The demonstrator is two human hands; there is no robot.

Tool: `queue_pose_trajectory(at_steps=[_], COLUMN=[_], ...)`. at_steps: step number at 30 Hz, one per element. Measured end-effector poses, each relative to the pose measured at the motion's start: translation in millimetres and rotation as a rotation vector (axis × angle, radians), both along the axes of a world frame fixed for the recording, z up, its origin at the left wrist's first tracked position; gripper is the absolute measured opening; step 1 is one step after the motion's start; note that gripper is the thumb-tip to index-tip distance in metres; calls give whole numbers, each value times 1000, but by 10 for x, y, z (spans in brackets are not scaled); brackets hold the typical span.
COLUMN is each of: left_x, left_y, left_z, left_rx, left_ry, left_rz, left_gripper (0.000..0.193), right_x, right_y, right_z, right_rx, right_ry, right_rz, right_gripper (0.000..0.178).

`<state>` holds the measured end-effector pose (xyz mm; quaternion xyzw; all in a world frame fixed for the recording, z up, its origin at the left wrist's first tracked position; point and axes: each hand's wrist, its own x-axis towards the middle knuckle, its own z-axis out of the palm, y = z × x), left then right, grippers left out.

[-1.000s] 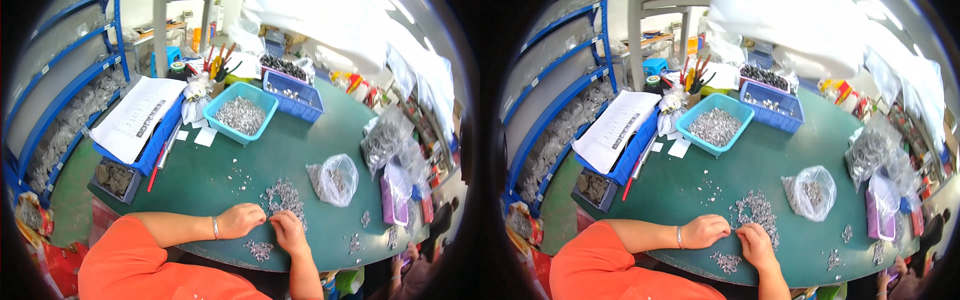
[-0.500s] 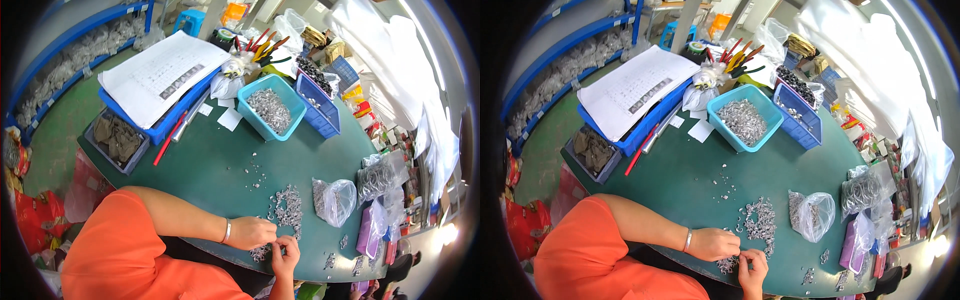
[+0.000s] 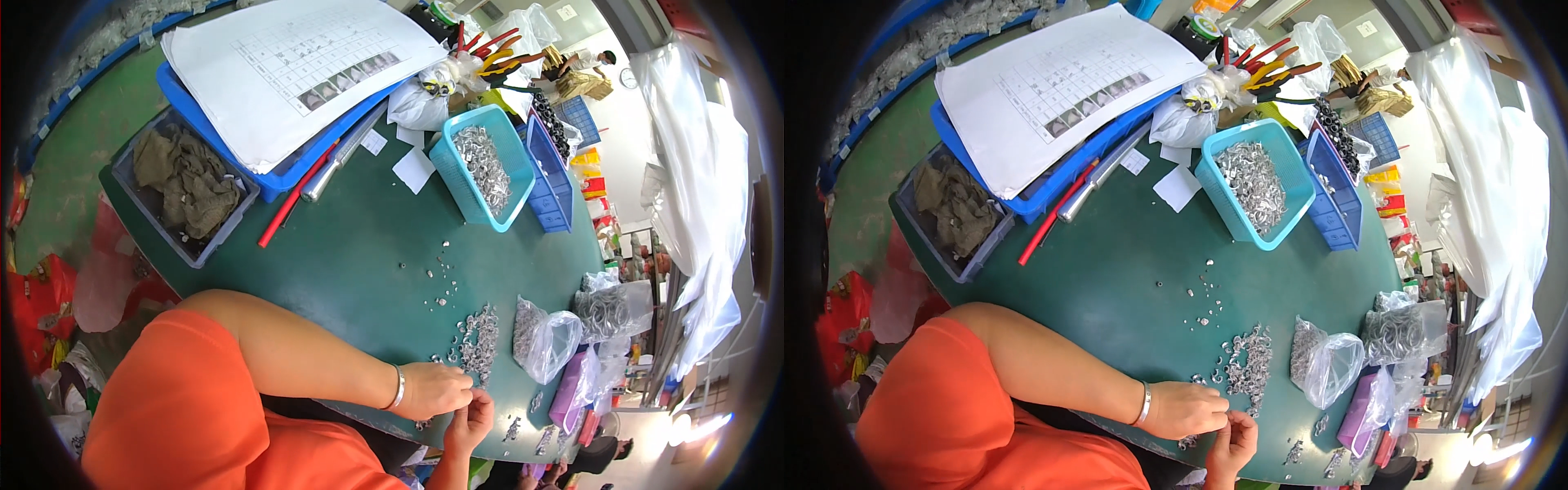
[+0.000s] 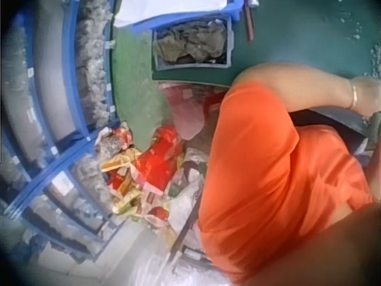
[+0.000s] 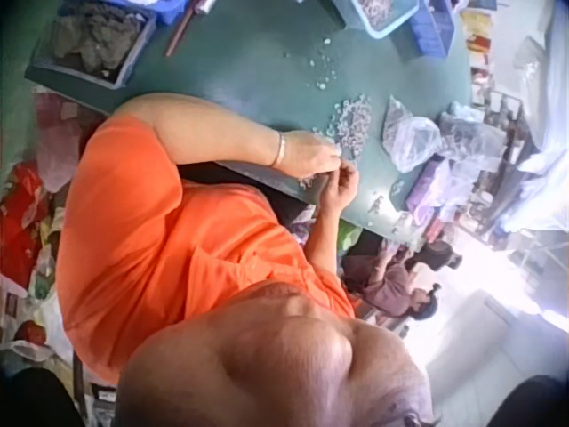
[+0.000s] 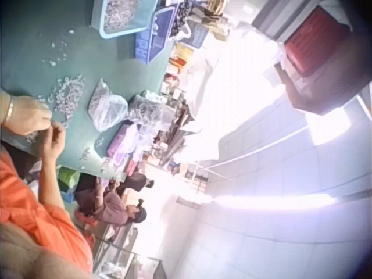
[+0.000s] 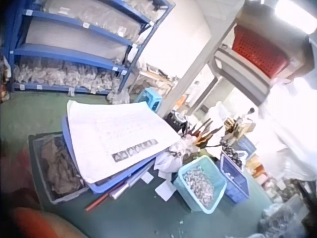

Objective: The person sits at a green workbench and manually assembles small silver metal components. They pick up individual pieces from a pile on the table, connect them by hand, and place the finished units into a clear plastic bag.

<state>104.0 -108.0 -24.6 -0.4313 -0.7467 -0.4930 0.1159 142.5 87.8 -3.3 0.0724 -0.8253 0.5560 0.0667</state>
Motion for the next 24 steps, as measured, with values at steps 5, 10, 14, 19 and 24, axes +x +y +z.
queue_pose_trajectory(at_steps=[5,10,14,19,24], left_x=[30,11,-10,-28,-32], left_y=[50,41,14,-6,15], left_z=[-14,22,47,42,9], left_rx=[42,81,122,160,150], left_ry=[-10,33,28,41,-14], left_rz=[30,90,92,116,97], left_gripper=[10,10,11,11,8], right_x=[-27,-99,-143,-145,-87], right_y=[-91,-126,-117,-234,-180], right_z=[39,90,153,205,201], right_rx=[-5,236,284,168,64], right_ry=[-18,42,7,31,-27], right_rz=[3,-25,-12,10,-70], right_gripper=[19,11,15,15,16])
